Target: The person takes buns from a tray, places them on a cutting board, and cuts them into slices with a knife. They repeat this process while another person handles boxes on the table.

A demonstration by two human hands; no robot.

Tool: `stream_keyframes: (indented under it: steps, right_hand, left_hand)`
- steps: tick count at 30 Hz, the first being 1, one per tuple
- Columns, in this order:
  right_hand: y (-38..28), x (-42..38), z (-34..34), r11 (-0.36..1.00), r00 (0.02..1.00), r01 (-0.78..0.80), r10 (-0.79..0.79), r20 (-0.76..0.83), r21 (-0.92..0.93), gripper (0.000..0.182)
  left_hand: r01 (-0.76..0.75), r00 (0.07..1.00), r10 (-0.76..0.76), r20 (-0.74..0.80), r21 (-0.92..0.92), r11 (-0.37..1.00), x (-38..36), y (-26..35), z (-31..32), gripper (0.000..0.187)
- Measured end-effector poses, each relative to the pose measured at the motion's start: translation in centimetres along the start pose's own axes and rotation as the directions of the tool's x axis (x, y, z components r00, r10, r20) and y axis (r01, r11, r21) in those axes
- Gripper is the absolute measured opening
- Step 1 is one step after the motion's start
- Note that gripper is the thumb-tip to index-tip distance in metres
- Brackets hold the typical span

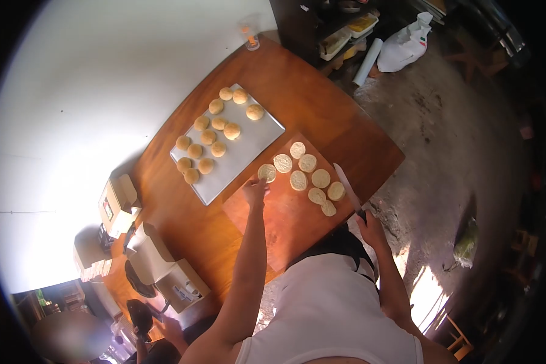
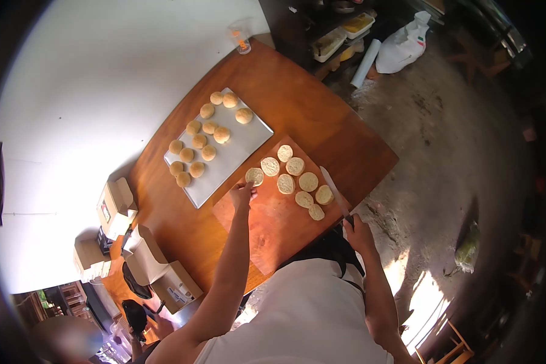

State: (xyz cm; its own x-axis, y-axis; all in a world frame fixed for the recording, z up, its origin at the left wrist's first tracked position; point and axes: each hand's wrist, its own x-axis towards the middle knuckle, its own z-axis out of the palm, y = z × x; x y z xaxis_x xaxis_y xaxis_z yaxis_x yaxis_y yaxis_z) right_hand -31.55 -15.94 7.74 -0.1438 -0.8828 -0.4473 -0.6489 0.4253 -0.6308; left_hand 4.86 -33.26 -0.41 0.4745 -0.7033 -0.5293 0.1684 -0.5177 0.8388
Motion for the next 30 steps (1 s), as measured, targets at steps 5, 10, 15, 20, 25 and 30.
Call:
stream_keyframes:
  steps: [5,10,15,20,25,30]
  right_hand:
    - [-0.2,0.3,-0.2,1.0,0.999,0.025,-0.025,-0.033,0.005,0.032]
    - [-1.3,1.5,-1.4,0.999,0.999,0.03,-0.029,0.025,-0.028,0.033]
    - [-1.2,3.8,-2.3,0.991,0.993,0.117,-0.118,-0.003,-0.069,0.037]
    - [-1.9,5.4,-3.2,0.995,0.996,0.093,-0.093,-0.004,-0.023,0.038]
    - [-2.2,5.9,-3.2,0.996,0.999,0.03,-0.028,0.024,-0.085,0.036]
    - [-3.7,5.3,-2.3,0.993,0.997,0.072,-0.07,0.029,-0.091,0.035]
  left_hand:
    - [-0.238,0.961,0.273,0.044,0.636,0.734,4.3,1.5,-2.1,0.037]
    - [-0.471,0.774,0.632,0.04,0.702,0.534,9.2,7.2,-2.0,0.03]
    - [-0.258,0.784,0.619,0.051,0.934,0.249,12.6,11.2,-3.2,0.048]
    - [-0.257,0.84,0.526,0.136,0.952,0.164,13.5,11.7,-3.3,0.052]
    - [-0.357,0.761,0.623,0.178,0.918,0.173,14.8,10.4,-4.0,0.053]
    - [-0.466,0.762,0.628,0.16,0.808,0.359,12.9,10.3,-4.6,0.064]
